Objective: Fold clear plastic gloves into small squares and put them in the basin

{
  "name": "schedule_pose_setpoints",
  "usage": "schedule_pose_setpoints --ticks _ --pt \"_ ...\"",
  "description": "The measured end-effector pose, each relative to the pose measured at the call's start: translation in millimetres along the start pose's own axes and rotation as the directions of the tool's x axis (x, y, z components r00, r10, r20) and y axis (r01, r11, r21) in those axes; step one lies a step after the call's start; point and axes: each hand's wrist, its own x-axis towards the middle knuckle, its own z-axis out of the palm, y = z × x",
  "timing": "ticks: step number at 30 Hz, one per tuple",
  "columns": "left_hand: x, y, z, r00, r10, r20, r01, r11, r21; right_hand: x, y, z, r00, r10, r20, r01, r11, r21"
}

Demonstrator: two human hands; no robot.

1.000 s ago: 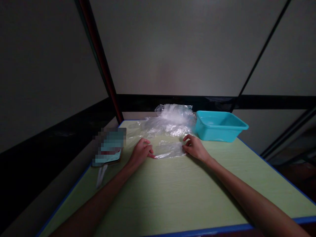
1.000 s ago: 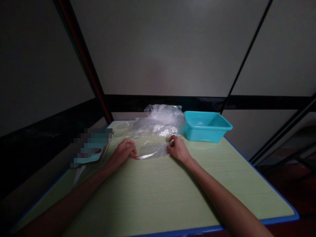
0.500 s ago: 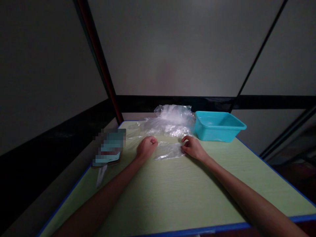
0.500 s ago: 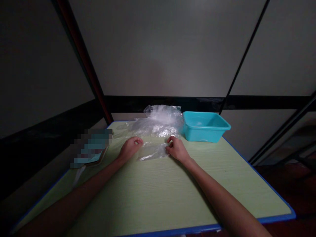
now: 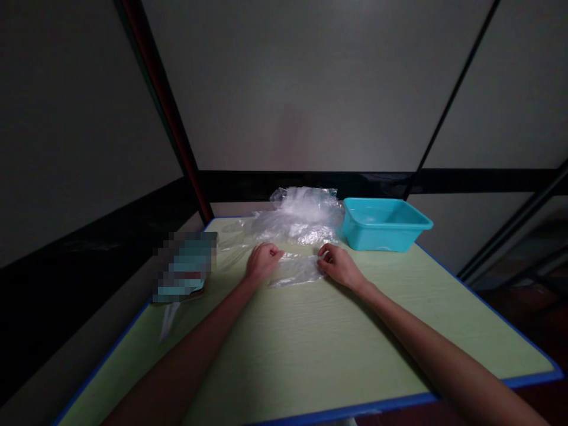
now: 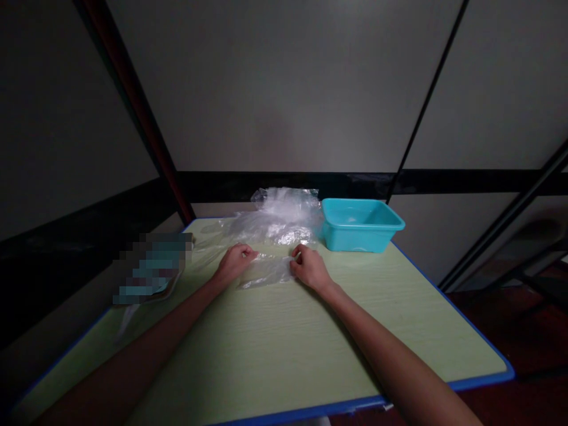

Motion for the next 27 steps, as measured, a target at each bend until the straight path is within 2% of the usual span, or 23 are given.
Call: schedule_pose_setpoints --ticks 7,18,27 --pt "1.5 -2.4 -0.9 1.0 0.013 -0.01 -0.013 1.0 -0.013 -1.0 -1.6 -0.9 1.0 0.012 0.001 -0.012 1.0 -0.024" --pt "0.3 4.2 -5.8 1.0 -0.008 0.007 0.008 1.0 -0.027 -1.3 -1.4 -0.1 1.0 0.029 -0.004 -0.029 0.999 -0.037" --pt "1.4 2.8 -6.4 1.0 -0.014 -0.022 0.011 0.994 -0.112 -3.0 -3.0 -0.7 0.999 0.032 -0.014 -0.032 0.998 -0.048"
